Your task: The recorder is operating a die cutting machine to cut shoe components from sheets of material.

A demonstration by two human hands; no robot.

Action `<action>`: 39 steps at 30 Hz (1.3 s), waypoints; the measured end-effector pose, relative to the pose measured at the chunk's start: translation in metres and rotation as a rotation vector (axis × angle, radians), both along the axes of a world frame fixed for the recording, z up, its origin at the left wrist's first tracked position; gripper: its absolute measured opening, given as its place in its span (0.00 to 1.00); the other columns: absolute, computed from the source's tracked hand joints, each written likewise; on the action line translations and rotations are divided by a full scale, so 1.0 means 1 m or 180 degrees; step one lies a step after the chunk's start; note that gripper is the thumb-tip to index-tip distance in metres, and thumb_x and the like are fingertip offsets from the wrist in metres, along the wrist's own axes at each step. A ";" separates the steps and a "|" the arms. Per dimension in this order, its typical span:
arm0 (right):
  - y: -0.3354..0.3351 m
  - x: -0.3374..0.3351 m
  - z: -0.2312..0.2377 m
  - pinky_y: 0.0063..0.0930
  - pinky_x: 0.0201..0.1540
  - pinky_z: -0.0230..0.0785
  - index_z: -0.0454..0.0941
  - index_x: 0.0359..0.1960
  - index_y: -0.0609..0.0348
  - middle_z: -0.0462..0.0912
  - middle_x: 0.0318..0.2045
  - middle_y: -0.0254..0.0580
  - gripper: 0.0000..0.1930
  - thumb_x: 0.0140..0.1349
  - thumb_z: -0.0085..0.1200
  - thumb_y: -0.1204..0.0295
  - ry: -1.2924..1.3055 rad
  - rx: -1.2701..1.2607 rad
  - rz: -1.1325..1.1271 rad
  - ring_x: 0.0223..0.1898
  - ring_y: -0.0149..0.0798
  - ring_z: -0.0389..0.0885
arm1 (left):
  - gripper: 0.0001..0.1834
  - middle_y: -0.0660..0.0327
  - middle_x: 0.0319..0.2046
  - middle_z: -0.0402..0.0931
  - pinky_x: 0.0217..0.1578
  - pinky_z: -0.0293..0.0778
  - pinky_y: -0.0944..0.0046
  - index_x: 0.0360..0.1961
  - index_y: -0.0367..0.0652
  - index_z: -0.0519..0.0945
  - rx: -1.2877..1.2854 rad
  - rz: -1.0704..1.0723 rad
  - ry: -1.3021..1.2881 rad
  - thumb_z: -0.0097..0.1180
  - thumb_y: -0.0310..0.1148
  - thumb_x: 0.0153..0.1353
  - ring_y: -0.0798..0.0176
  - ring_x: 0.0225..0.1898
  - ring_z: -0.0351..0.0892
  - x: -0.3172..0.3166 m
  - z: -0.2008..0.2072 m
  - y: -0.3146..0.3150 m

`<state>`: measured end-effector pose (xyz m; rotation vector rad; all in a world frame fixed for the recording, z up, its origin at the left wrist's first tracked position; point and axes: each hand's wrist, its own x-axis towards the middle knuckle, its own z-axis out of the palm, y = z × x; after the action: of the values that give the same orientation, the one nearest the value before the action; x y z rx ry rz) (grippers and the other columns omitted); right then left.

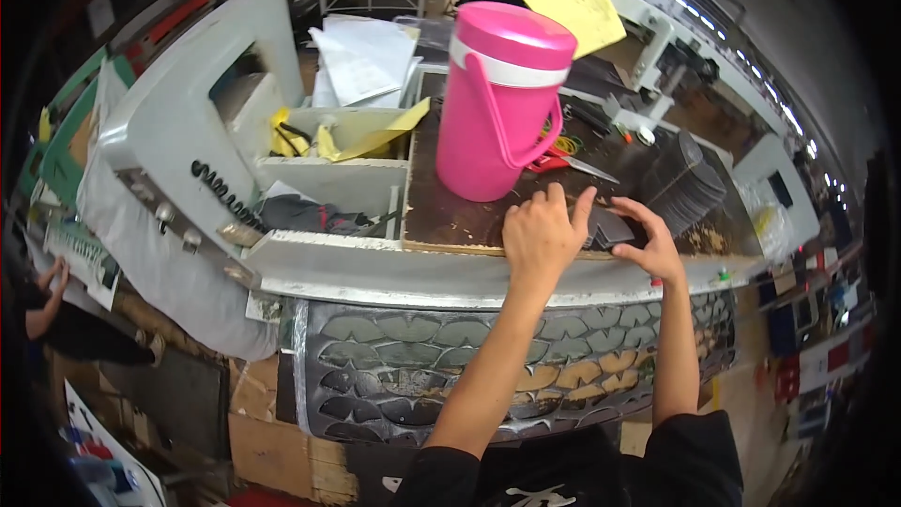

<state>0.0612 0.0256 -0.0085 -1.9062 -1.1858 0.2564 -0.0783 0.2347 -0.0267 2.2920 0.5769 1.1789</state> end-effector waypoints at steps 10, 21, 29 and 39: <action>0.001 -0.001 0.001 0.33 0.68 0.70 0.74 0.72 0.59 0.88 0.58 0.44 0.47 0.46 0.83 0.74 0.0099 0.0022 -0.0108 0.60 0.36 0.83 | 0.30 0.50 0.37 0.85 0.40 0.79 0.49 0.47 0.42 0.87 -0.0164 -0.0607 0.0037 0.68 0.61 0.63 0.46 0.37 0.86 -0.020 0.011 0.004; 0.006 0.000 0.007 0.38 0.69 0.70 0.82 0.66 0.58 0.92 0.54 0.42 0.42 0.46 0.85 0.64 -0.0362 -0.0095 -0.0018 0.60 0.36 0.84 | 0.48 0.55 0.53 0.87 0.62 0.69 0.51 0.72 0.50 0.77 -0.0150 -0.2092 0.0622 0.83 0.45 0.48 0.51 0.59 0.81 -0.025 0.011 0.023; 0.008 -0.005 0.011 0.39 0.71 0.66 0.77 0.71 0.58 0.92 0.56 0.41 0.47 0.46 0.85 0.64 0.0096 -0.0074 -0.0064 0.62 0.38 0.82 | 0.43 0.54 0.53 0.87 0.58 0.73 0.49 0.68 0.49 0.80 -0.0322 -0.1954 0.0214 0.81 0.44 0.50 0.49 0.55 0.84 -0.027 0.014 0.021; 0.048 0.005 0.003 0.40 0.66 0.73 0.82 0.64 0.63 0.88 0.58 0.46 0.42 0.45 0.85 0.62 -0.0697 -0.0212 0.0130 0.60 0.45 0.83 | 0.41 0.54 0.50 0.86 0.53 0.76 0.48 0.64 0.48 0.80 -0.0452 -0.1869 0.0207 0.81 0.41 0.47 0.46 0.52 0.83 -0.026 0.010 0.048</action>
<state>0.0662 0.0737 -0.0052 -2.0085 -1.3769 0.1117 -0.1043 0.2822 -0.0165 2.1623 -0.0073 0.7525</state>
